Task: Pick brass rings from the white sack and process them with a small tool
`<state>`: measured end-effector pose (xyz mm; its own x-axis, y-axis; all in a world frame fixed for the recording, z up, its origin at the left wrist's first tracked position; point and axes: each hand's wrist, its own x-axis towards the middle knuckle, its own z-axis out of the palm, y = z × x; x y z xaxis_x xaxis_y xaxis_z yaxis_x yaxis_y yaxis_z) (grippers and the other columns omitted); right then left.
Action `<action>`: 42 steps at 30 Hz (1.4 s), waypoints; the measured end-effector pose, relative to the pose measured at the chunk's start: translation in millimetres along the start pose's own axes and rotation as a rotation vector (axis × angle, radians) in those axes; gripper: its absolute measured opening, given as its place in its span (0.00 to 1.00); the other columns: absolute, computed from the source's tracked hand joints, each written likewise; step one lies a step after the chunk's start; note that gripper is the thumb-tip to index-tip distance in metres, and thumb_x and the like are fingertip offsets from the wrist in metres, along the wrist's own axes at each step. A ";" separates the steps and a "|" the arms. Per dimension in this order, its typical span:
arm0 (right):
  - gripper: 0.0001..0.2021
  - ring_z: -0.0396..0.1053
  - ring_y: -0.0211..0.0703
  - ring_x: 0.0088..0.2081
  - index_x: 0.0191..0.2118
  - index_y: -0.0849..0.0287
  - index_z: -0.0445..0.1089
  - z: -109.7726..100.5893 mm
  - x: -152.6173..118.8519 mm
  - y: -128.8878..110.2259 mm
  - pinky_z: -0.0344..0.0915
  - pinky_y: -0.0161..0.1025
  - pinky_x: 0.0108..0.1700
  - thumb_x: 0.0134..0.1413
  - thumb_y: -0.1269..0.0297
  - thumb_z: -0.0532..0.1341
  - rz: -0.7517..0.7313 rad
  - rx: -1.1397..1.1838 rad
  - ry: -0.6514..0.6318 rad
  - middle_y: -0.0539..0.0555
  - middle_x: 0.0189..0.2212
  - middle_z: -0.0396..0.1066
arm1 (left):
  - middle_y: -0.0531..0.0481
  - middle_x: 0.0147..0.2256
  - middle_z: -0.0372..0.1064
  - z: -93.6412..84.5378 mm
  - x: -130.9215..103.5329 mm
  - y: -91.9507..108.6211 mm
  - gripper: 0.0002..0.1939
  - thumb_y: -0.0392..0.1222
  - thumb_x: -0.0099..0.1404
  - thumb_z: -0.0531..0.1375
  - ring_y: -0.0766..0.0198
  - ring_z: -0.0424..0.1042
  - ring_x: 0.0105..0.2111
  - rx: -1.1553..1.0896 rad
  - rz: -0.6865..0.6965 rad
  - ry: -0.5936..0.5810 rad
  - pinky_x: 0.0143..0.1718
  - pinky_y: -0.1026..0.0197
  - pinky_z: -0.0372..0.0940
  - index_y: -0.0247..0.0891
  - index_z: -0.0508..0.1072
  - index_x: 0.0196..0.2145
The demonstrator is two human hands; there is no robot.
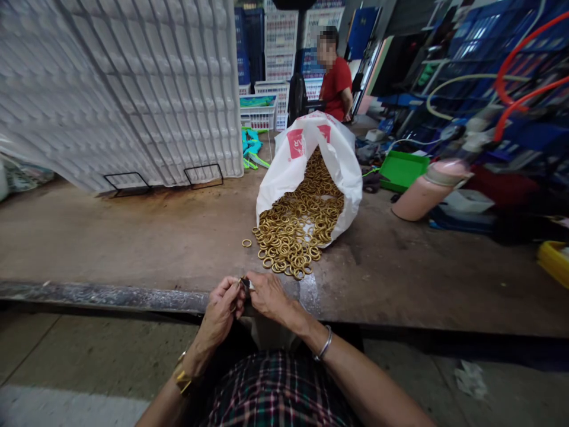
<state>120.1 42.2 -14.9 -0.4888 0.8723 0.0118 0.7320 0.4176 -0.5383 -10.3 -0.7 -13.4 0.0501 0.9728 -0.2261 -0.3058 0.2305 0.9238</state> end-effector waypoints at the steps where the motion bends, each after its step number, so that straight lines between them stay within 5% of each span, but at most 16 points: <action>1: 0.08 0.60 0.36 0.25 0.31 0.60 0.66 0.3 0.4 0.4 0.46 0.33 0.27 0.47 0.74 0.51 0.000 -0.004 -0.002 0.51 0.24 0.68 | 0.58 0.22 0.59 -0.1 -0.4 0.0 0.13 0.50 0.60 0.56 0.76 0.54 0.17 0.002 -0.010 0.003 0.16 0.71 0.50 0.37 0.61 0.29; 13: 0.11 0.68 0.42 0.30 0.37 0.61 0.68 -16.0 11.5 -9.8 0.51 0.34 0.28 0.51 0.72 0.50 0.040 -0.179 -0.185 0.57 0.29 0.72 | 0.59 0.21 0.56 -2.8 -5.1 -1.2 0.15 0.51 0.59 0.56 0.77 0.50 0.17 0.034 0.004 0.046 0.17 0.72 0.46 0.37 0.61 0.27; 17: 0.13 0.69 0.45 0.34 0.40 0.63 0.66 -18.1 25.9 -14.0 0.56 0.35 0.32 0.50 0.75 0.49 0.091 -0.299 -0.145 0.61 0.31 0.72 | 0.59 0.21 0.58 2.9 -15.2 7.7 0.15 0.50 0.58 0.58 0.77 0.52 0.17 -0.073 -0.077 -0.006 0.16 0.72 0.46 0.37 0.60 0.27; 23: 0.13 0.70 0.47 0.36 0.45 0.59 0.61 -21.6 64.7 -17.2 0.62 0.39 0.34 0.54 0.72 0.49 0.146 -0.449 0.082 0.60 0.40 0.68 | 0.52 0.25 0.65 3.6 -15.6 11.7 0.14 0.49 0.56 0.60 0.74 0.58 0.19 -0.333 -0.140 0.019 0.15 0.72 0.47 0.35 0.64 0.27; 30: 0.12 0.70 0.47 0.37 0.45 0.61 0.61 -19.0 96.3 -10.1 0.65 0.40 0.35 0.55 0.72 0.48 0.190 -0.527 0.023 0.62 0.43 0.63 | 0.52 0.26 0.67 -7.7 -14.2 14.7 0.12 0.40 0.53 0.62 0.72 0.63 0.21 -0.544 -0.205 0.023 0.16 0.72 0.51 0.38 0.66 0.35; 36: 0.12 0.70 0.45 0.35 0.46 0.60 0.59 -20.6 95.4 -9.2 0.64 0.38 0.33 0.56 0.67 0.48 0.210 -0.492 0.009 0.62 0.44 0.62 | 0.50 0.27 0.68 -16.7 -5.4 14.4 0.09 0.37 0.51 0.64 0.69 0.68 0.25 -0.697 -0.300 0.149 0.20 0.70 0.59 0.33 0.65 0.26; 42: 0.11 0.68 0.42 0.34 0.44 0.59 0.62 -17.1 65.5 -6.8 0.58 0.34 0.34 0.55 0.69 0.51 0.052 -0.241 -0.012 0.55 0.31 0.70 | 0.55 0.24 0.65 -10.0 -1.5 17.7 0.15 0.45 0.50 0.64 0.71 0.65 0.22 -0.457 -0.166 0.205 0.16 0.72 0.56 0.36 0.64 0.31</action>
<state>91.2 100.8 3.9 -0.4525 0.8915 -0.0212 0.8474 0.4224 -0.3217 -25.3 1.7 0.2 -0.0405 0.8891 -0.4558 -0.6950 0.3027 0.6522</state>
